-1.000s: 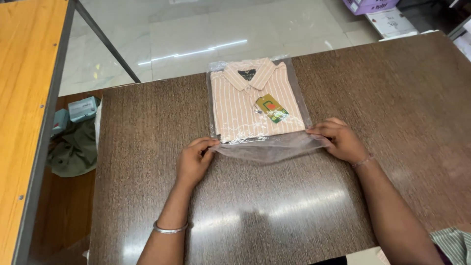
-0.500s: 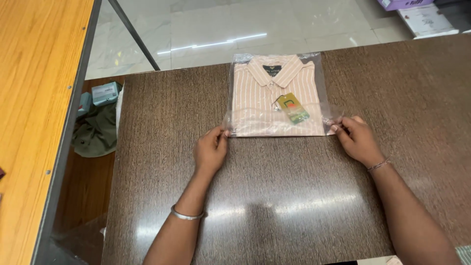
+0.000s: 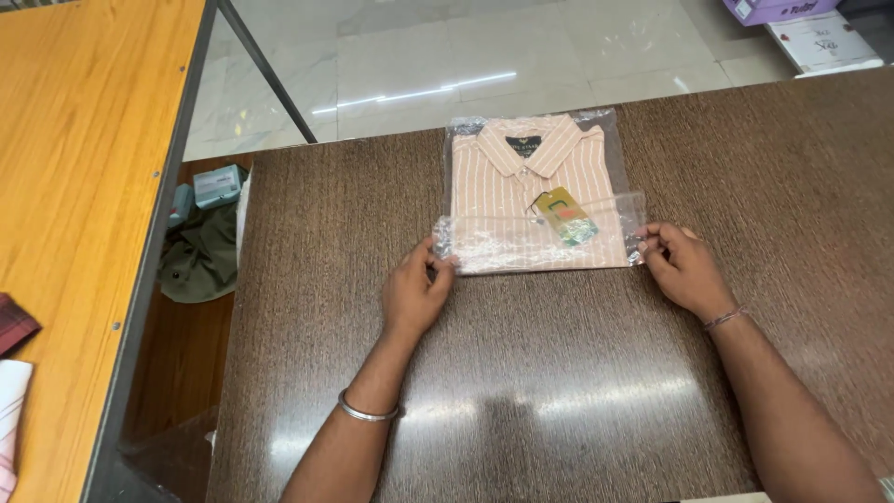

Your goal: The person folds a striped collared shirt on a table, pressing the folds flat with both hands. They retrieve a clear plastic bag from a lower shelf, place the folded shirt inside, fold the bag edges over the shirt, and press the wrapped shirt flat on the table.

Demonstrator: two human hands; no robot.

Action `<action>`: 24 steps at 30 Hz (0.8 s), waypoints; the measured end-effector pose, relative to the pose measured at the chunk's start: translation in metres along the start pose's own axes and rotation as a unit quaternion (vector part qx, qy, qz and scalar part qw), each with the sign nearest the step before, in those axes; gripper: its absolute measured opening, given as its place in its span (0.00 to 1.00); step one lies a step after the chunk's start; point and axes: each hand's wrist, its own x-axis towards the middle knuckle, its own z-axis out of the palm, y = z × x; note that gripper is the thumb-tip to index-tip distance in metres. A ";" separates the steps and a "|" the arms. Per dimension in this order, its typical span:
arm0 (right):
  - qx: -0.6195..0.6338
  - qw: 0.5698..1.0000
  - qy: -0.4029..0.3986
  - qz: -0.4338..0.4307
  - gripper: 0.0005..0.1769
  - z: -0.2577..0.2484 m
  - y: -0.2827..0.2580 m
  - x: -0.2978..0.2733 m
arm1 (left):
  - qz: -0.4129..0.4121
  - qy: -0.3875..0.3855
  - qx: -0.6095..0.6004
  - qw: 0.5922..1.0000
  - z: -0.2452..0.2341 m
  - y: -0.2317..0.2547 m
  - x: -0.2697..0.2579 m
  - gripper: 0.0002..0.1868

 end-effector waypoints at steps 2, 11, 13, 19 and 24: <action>0.002 1.000 -0.002 0.000 0.12 0.000 -0.001 0.001 | -0.008 -0.008 0.002 1.000 -0.006 0.007 0.000 0.26; 0.042 0.998 0.006 -0.041 0.12 -0.008 -0.016 0.000 | -0.004 -0.016 -0.014 1.000 -0.002 0.005 0.000 0.11; 0.039 0.998 0.007 -0.043 0.13 -0.005 -0.018 -0.004 | -0.015 -0.025 -0.002 1.000 0.002 -0.002 -0.003 0.12; 0.067 0.998 0.011 -0.014 0.18 -0.001 -0.008 -0.006 | -0.015 -0.018 0.021 0.999 0.001 -0.001 -0.003 0.13; -0.009 1.000 0.017 0.014 0.17 -0.005 -0.020 -0.008 | 0.000 0.014 0.056 0.998 0.009 -0.001 -0.003 0.13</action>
